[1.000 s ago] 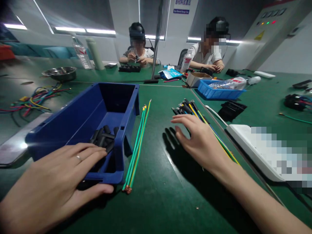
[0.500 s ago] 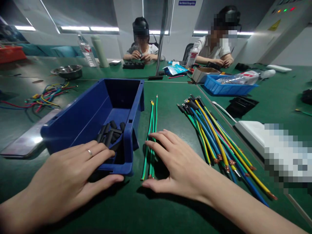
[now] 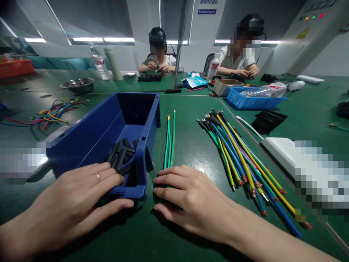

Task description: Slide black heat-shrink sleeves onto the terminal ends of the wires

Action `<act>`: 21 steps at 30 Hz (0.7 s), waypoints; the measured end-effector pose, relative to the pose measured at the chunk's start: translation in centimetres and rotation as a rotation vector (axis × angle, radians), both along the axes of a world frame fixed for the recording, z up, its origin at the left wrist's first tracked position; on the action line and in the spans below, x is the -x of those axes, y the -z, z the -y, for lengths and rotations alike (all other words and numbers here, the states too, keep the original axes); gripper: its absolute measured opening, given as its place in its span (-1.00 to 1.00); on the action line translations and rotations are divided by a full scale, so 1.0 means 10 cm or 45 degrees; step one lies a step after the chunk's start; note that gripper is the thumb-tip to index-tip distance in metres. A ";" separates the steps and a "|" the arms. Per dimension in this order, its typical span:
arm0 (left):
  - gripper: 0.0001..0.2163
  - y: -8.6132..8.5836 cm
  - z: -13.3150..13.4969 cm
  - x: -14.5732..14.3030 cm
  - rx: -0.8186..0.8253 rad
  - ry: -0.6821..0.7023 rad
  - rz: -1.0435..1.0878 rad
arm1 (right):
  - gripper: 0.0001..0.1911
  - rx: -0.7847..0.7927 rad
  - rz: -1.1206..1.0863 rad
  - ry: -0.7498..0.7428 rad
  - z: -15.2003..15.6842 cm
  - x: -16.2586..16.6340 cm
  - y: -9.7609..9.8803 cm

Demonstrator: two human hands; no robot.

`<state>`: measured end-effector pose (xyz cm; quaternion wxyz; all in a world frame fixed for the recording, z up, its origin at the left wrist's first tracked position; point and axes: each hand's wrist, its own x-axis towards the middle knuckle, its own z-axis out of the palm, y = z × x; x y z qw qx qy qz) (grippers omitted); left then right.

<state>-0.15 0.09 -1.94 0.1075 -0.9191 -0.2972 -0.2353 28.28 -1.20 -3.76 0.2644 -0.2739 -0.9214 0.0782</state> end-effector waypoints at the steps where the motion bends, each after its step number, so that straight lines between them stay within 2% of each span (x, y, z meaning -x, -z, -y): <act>1: -0.49 -0.03 0.00 0.00 0.014 0.010 -0.005 | -0.81 -0.001 -0.034 -0.047 -0.01 0.01 0.00; 5: -0.49 -0.12 0.00 -0.03 0.006 0.069 -0.048 | -0.86 -0.062 -0.103 -0.155 -0.06 0.02 -0.03; 8: -0.48 -0.12 0.01 -0.04 -0.018 0.049 -0.037 | -0.87 -0.178 -0.148 -0.148 -0.09 -0.05 -0.12; 12: -0.54 -0.07 0.02 -0.03 -0.032 0.003 0.015 | -0.87 -0.329 -0.131 0.021 -0.14 -0.19 -0.24; 15: -0.58 -0.07 0.02 -0.01 -0.059 0.037 -0.011 | -0.88 -0.428 -0.194 0.175 -0.19 -0.25 -0.25; 21: -0.48 -0.15 0.01 -0.02 -0.026 0.045 -0.115 | -0.89 -0.392 -0.200 0.279 -0.21 -0.26 -0.19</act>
